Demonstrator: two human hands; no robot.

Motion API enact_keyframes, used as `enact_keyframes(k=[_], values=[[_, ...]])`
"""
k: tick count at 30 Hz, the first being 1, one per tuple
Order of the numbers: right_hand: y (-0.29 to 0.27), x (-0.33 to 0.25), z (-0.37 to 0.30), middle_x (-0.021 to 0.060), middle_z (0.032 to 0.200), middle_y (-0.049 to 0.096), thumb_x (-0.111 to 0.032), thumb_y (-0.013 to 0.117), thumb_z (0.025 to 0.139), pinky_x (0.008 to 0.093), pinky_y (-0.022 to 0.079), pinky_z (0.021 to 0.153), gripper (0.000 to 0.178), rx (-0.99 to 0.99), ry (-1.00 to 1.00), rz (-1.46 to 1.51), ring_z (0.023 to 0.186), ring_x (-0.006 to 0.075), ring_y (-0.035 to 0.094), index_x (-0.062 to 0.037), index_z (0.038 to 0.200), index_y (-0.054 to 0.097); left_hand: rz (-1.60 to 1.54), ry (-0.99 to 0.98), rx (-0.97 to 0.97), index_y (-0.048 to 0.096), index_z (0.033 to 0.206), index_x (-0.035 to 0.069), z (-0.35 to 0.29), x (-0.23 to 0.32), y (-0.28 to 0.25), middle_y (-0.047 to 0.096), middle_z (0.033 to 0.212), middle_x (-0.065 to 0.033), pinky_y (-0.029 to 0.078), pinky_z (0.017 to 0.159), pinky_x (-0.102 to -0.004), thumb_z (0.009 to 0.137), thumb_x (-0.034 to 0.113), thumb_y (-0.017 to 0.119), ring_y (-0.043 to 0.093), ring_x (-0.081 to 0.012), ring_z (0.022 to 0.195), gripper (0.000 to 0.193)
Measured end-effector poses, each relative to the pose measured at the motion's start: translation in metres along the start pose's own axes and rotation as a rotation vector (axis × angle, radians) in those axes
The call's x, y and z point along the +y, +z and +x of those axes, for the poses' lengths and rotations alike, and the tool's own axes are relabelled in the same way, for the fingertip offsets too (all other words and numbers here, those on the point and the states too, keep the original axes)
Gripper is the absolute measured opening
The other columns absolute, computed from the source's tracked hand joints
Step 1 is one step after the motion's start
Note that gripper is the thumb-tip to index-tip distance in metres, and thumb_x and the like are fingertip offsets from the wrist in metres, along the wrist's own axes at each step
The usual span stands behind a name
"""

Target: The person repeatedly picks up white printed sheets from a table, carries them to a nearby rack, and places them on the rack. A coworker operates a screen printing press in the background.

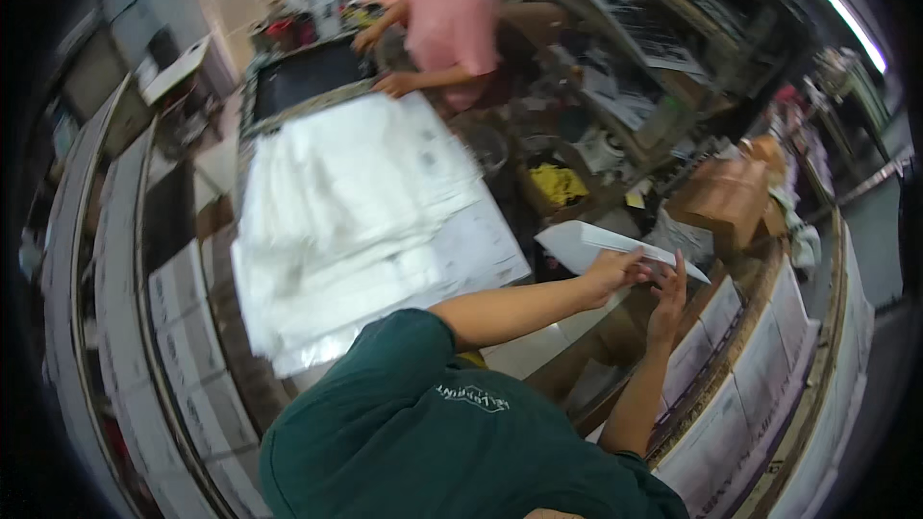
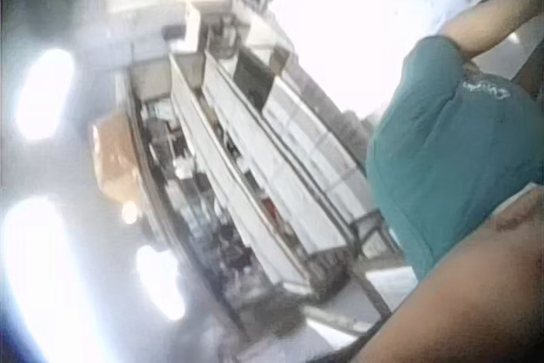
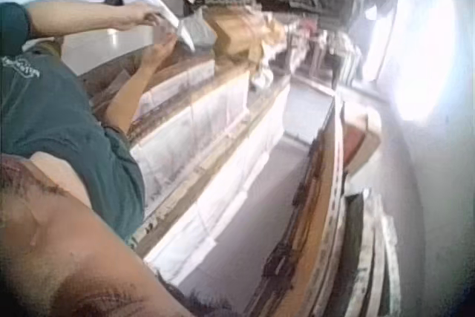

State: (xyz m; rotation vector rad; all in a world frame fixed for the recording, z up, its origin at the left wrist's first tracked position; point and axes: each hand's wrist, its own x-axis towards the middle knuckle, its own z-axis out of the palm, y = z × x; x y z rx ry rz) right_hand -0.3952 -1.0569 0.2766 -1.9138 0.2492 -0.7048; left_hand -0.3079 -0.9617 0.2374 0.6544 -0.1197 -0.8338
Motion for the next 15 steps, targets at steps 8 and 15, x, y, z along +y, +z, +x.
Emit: enact_keyframes(k=[8, 15], values=[[0.061, -0.001, -0.039, 0.0145, 0.108, 0.055, -0.031, 0.034, 0.094, 0.0299, 0.043, 0.079, 0.046, 0.021, 0.039, 0.166, 0.088, 0.0204, 0.055, 0.0038, 0.123, 0.042, 0.121, 0.000, -0.069, 0.055, 0.107, 0.003, -0.067, 0.015, -0.024, 0.059, 0.097, -0.0051, 0.047, 0.075, -0.0261, 0.087, 0.031, 0.054, 0.056, -0.0123, 0.084, 0.034], [0.032, 0.036, -0.020, 0.0087, 0.097, 0.055, -0.006, 0.048, 0.082, 0.0258, 0.042, 0.073, 0.031, 0.361, 0.024, 0.072, 0.082, 0.0154, 0.051, -0.0004, 0.112, 0.053, 0.281, -0.249, -0.052, 0.048, 0.120, 0.007, -0.150, 0.039, -0.107, 0.051, 0.117, -0.0104, 0.044, 0.084, -0.0335, 0.085, 0.040, 0.054, 0.052, -0.0203, 0.098, 0.048]])
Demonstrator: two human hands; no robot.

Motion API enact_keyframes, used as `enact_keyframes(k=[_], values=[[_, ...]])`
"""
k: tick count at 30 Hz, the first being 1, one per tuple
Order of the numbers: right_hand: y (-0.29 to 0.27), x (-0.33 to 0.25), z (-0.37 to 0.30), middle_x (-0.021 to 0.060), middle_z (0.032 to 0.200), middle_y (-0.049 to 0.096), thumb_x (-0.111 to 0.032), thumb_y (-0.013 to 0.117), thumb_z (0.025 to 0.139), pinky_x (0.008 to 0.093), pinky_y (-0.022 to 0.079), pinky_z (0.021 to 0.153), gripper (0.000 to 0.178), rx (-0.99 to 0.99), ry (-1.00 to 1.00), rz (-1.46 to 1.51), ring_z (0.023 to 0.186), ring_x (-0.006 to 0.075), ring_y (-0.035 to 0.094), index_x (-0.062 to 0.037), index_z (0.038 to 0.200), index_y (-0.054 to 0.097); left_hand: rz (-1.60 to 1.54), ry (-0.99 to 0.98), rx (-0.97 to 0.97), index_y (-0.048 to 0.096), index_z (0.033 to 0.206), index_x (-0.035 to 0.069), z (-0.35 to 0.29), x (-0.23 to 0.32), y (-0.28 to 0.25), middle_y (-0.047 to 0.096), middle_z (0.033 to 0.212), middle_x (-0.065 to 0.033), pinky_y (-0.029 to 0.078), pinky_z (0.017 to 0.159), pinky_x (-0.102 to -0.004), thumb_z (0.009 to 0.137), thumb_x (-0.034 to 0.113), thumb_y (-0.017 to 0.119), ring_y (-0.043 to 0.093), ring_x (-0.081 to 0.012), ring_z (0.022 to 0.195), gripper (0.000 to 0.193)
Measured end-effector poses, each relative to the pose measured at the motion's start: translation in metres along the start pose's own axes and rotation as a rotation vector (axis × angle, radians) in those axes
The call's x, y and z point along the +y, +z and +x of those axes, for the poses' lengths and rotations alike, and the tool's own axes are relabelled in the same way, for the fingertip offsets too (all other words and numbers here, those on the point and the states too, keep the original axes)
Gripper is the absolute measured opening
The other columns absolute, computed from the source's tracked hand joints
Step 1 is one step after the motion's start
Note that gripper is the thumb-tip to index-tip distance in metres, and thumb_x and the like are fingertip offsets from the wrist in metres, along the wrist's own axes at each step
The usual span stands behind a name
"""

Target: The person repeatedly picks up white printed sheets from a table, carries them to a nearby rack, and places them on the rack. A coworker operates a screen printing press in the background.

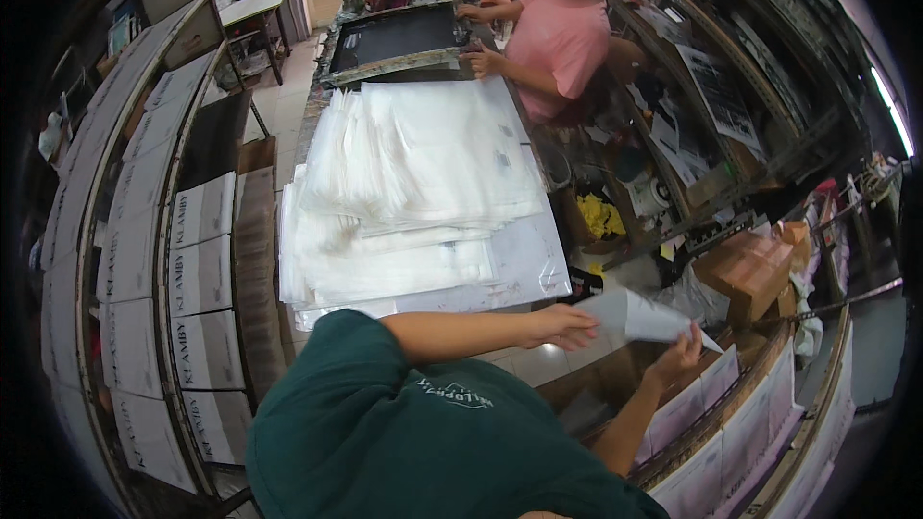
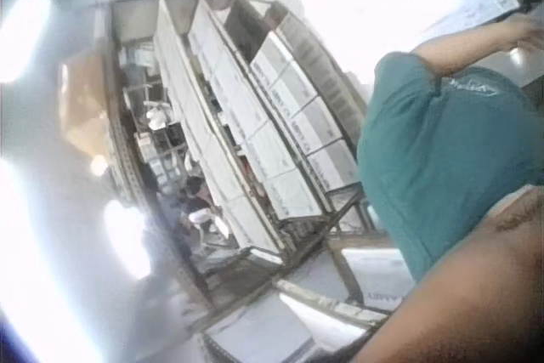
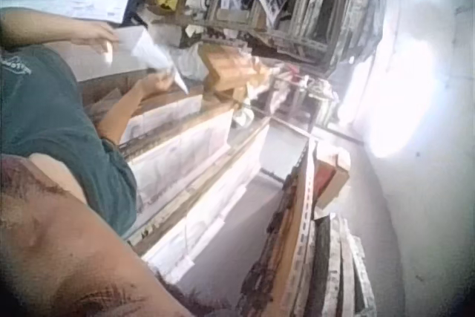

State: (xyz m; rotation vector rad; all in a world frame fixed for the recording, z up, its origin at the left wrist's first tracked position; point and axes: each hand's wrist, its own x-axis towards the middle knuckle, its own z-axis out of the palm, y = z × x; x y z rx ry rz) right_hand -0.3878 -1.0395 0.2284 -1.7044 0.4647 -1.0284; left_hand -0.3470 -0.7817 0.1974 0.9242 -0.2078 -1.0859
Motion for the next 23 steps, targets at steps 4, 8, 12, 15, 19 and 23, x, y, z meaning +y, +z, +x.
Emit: enact_keyframes(k=[4, 8, 12, 15, 19, 23], values=[[-0.016, 0.008, 0.003, 0.0136, 0.106, 0.048, 0.004, 0.047, 0.076, 0.0321, 0.042, 0.079, 0.033, 0.140, 0.251, 0.036, 0.090, 0.0216, 0.049, -0.0031, 0.108, 0.051, -0.140, -0.032, 0.307, 0.048, 0.120, 0.011, -0.081, -0.016, -0.080, 0.049, 0.120, -0.0079, 0.039, 0.090, -0.0345, 0.085, 0.045, 0.049, 0.048, -0.0218, 0.102, 0.049], [-0.004, 0.007, 0.001, 0.0145, 0.108, 0.047, 0.005, 0.048, 0.075, 0.0320, 0.041, 0.080, 0.035, 0.219, 0.232, -0.121, 0.092, 0.0225, 0.048, -0.0055, 0.109, 0.049, -0.328, 0.075, 0.564, 0.053, 0.112, 0.014, -0.148, -0.024, -0.129, 0.054, 0.102, -0.0008, 0.039, 0.081, -0.0304, 0.084, 0.045, 0.051, 0.049, -0.0128, 0.090, 0.042], [0.022, 0.003, 0.006, 0.0154, 0.110, 0.046, 0.005, 0.049, 0.077, 0.0323, 0.041, 0.080, 0.033, 0.144, 0.217, 0.097, 0.094, 0.0225, 0.048, -0.0055, 0.109, 0.048, -0.406, 0.148, 0.625, 0.053, 0.109, 0.015, -0.165, -0.017, -0.140, 0.054, 0.099, 0.0002, 0.038, 0.080, -0.0299, 0.085, 0.045, 0.050, 0.048, -0.0120, 0.088, 0.039], [0.036, 0.007, 0.016, 0.0155, 0.109, 0.047, 0.003, 0.050, 0.079, 0.0327, 0.041, 0.081, 0.031, 0.094, 0.175, 0.094, 0.095, 0.0218, 0.048, -0.0041, 0.109, 0.048, -0.402, 0.203, 0.580, 0.053, 0.109, 0.015, -0.155, -0.006, -0.136, 0.054, 0.100, 0.0002, 0.038, 0.081, -0.0302, 0.085, 0.044, 0.050, 0.047, -0.0117, 0.088, 0.038], [0.043, 0.014, 0.021, 0.0150, 0.108, 0.048, 0.002, 0.051, 0.080, 0.0327, 0.041, 0.082, 0.030, 0.079, 0.141, 0.055, 0.095, 0.0212, 0.048, -0.0022, 0.110, 0.047, -0.373, 0.246, 0.512, 0.048, 0.116, 0.014, -0.144, 0.010, -0.137, 0.050, 0.109, -0.0024, 0.035, 0.086, -0.0314, 0.085, 0.044, 0.048, 0.044, -0.0151, 0.096, 0.044], [0.045, 0.010, 0.009, 0.0089, 0.099, 0.051, 0.003, 0.052, 0.080, 0.0284, 0.044, 0.076, 0.033, 0.078, 0.265, 0.144, 0.085, 0.0182, 0.051, -0.0028, 0.112, 0.049, -0.369, 0.260, 0.547, 0.046, 0.120, 0.012, -0.147, 0.019, -0.150, 0.046, 0.119, -0.0061, 0.032, 0.091, -0.0340, 0.084, 0.044, 0.048, 0.041, -0.0203, 0.106, 0.048]])
